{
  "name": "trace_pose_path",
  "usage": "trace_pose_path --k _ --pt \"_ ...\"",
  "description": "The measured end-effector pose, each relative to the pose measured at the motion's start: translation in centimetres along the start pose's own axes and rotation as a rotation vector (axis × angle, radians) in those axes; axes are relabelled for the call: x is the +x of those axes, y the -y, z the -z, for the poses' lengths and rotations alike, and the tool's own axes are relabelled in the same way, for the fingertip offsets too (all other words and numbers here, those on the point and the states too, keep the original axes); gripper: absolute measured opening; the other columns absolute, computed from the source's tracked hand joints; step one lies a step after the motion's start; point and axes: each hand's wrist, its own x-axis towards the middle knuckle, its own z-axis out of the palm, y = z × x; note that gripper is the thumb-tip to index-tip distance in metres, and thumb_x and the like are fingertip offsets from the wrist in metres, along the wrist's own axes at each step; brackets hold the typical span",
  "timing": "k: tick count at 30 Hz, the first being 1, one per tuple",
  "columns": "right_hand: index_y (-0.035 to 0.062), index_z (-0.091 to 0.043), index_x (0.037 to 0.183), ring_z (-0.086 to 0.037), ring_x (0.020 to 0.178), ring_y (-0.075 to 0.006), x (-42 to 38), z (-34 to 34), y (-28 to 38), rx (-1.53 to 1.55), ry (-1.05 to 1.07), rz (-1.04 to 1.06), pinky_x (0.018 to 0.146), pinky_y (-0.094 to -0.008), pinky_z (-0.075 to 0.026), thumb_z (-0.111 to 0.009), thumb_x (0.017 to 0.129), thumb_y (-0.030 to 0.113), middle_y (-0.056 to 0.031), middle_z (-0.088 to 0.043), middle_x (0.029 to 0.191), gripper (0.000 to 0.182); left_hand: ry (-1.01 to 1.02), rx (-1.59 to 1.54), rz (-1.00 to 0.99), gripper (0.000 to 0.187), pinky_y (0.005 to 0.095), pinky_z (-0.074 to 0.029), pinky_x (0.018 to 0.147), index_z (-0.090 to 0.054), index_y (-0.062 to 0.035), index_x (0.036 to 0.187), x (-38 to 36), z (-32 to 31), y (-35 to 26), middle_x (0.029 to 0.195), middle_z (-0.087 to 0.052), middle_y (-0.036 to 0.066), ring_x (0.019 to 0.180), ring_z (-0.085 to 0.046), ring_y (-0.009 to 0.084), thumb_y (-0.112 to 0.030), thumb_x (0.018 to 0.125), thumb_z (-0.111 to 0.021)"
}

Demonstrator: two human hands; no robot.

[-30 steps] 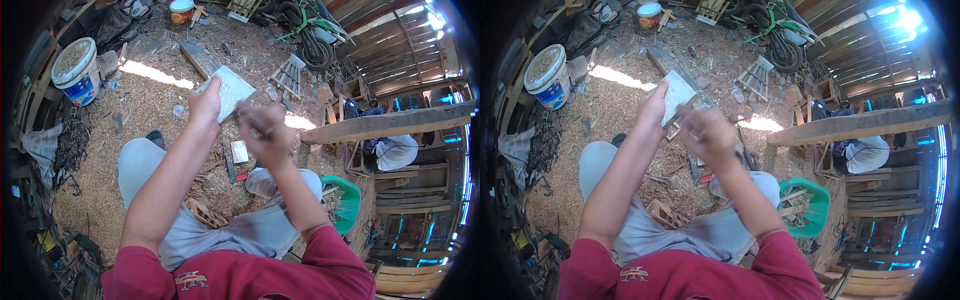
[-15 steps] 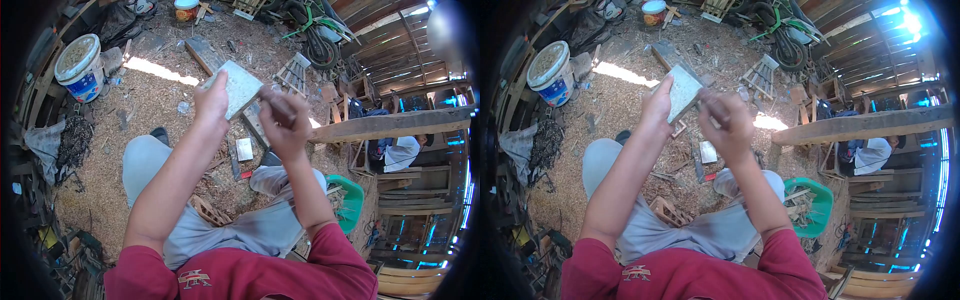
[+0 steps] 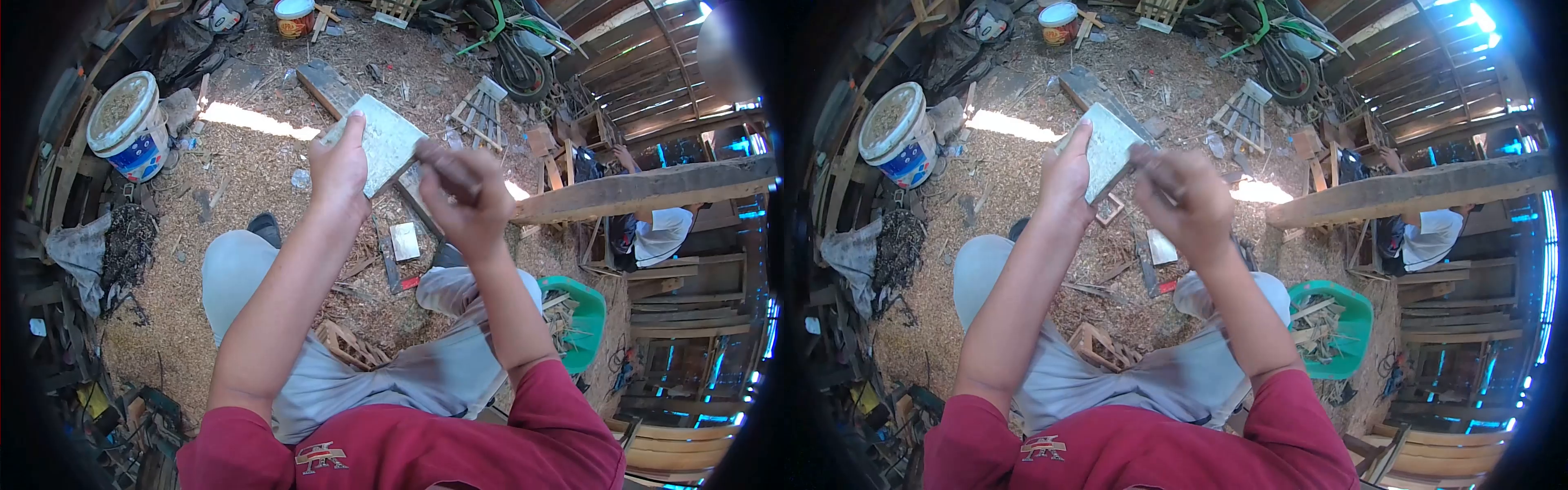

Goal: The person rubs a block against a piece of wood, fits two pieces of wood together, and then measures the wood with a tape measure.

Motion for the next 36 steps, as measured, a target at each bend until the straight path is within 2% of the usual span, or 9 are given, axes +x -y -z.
trace_pose_path --k 5,9,14,18,22,26,31,35,36 --pt "0.0012 -0.062 0.115 -0.071 0.081 -0.0146 -2.1 0.3 1.4 -0.043 0.245 0.05 0.065 -0.0295 -0.056 -0.083 0.08 -0.006 -0.0105 -0.075 0.1 0.041 0.011 -0.009 0.011 0.046 0.042 -0.068 0.077 -0.057 0.0125 0.132 0.5 0.0 0.5 0.115 -0.073 0.024 0.096 -0.078 0.0313 -0.028 0.112 -0.051" --pt "0.0037 -0.064 0.116 -0.071 0.08 -0.0157 0.4 1.3 -0.5 -0.068 -0.054 -0.085 0.066 -0.0308 -0.057 -0.082 0.08 -0.009 -0.0053 -0.074 0.087 0.043 -0.014 0.021 0.009 0.047 0.0425 -0.068 0.076 -0.058 0.0121 0.131 -0.5 -0.5 0.0 0.115 -0.073 0.024 0.096 -0.078 0.0313 -0.03 0.111 -0.052" --pt "0.0039 -0.063 0.12 -0.071 0.073 -0.0203 -2.2 0.4 1.0 -0.051 0.172 0.075 0.06 -0.0324 -0.054 -0.085 0.075 -0.007 -0.0079 -0.07 0.084 0.051 -0.034 0.034 0.015 0.045 0.042 -0.068 0.073 -0.06 0.0113 0.129 -0.4 -0.6 0.0 0.113 -0.074 0.023 0.094 -0.078 0.0305 -0.029 0.111 -0.052" --pt "0.0023 -0.062 0.116 -0.07 0.076 -0.011 -0.4 1.0 -1.3 -0.05 -0.06 -0.048 0.061 -0.027 -0.055 -0.085 0.082 -0.004 -0.0058 -0.071 0.089 0.042 0.022 0.007 -0.03 0.043 0.043 -0.068 0.074 -0.057 0.012 0.129 -0.6 -0.2 0.2 0.112 -0.074 0.023 0.095 -0.078 0.0315 -0.026 0.11 -0.054" --pt "0.0028 -0.064 0.118 -0.072 0.072 -0.024 -1.8 0.4 1.9 -0.023 0.219 0.094 0.065 -0.0307 -0.058 -0.087 0.073 -0.007 -0.013 -0.073 0.087 0.052 0.027 -0.037 0.007 0.04 0.0439 -0.068 0.077 -0.049 0.0118 0.13 -1.6 -1.0 -1.0 0.112 -0.072 0.024 0.096 -0.078 0.0323 -0.022 0.109 -0.057" --pt "0.0002 -0.062 0.118 -0.073 0.079 -0.0136 -0.2 0.9 -0.7 -0.117 -0.054 -0.048 0.063 -0.0295 -0.058 -0.085 0.08 -0.003 -0.0104 -0.074 0.101 0.044 0.019 -0.072 0.007 0.039 0.0438 -0.068 0.077 -0.05 0.0116 0.13 -0.4 0.1 0.1 0.114 -0.072 0.025 0.097 -0.078 0.0328 -0.022 0.109 -0.056" --pt "0.0031 -0.062 0.115 -0.07 0.072 -0.0152 -2.0 -0.2 2.3 0.001 0.23 0.081 0.062 -0.0303 -0.057 -0.084 0.081 -0.003 -0.0081 -0.071 0.09 0.042 0.074 -0.174 0.054 0.04 0.0443 -0.067 0.076 -0.054 0.0109 0.129 -1.4 -0.6 -0.8 0.111 -0.072 0.023 0.095 -0.078 0.0322 -0.022 0.108 -0.059" --pt "0.0046 -0.062 0.106 -0.072 0.072 -0.0217 0.4 0.1 0.9 0.029 -0.148 -0.188 0.064 -0.0318 -0.057 -0.086 0.076 -0.005 -0.0098 -0.068 0.08 0.039 -0.022 0.017 0.011 0.046 0.0407 -0.063 0.087 -0.06 0.0057 0.136 -1.8 -0.8 -0.6 0.121 -0.073 0.018 0.105 -0.076 0.0269 -0.032 0.111 -0.052" --pt "0.0044 -0.062 0.106 -0.073 0.073 -0.0212 -0.2 0.2 1.2 0.036 -0.042 -0.099 0.064 -0.0316 -0.057 -0.086 0.076 -0.005 -0.0104 -0.07 0.082 0.04 -0.027 0.008 0.053 0.046 0.0407 -0.063 0.086 -0.06 0.0057 0.135 -1.8 -0.5 -0.4 0.121 -0.073 0.018 0.104 -0.076 0.027 -0.032 0.111 -0.053"
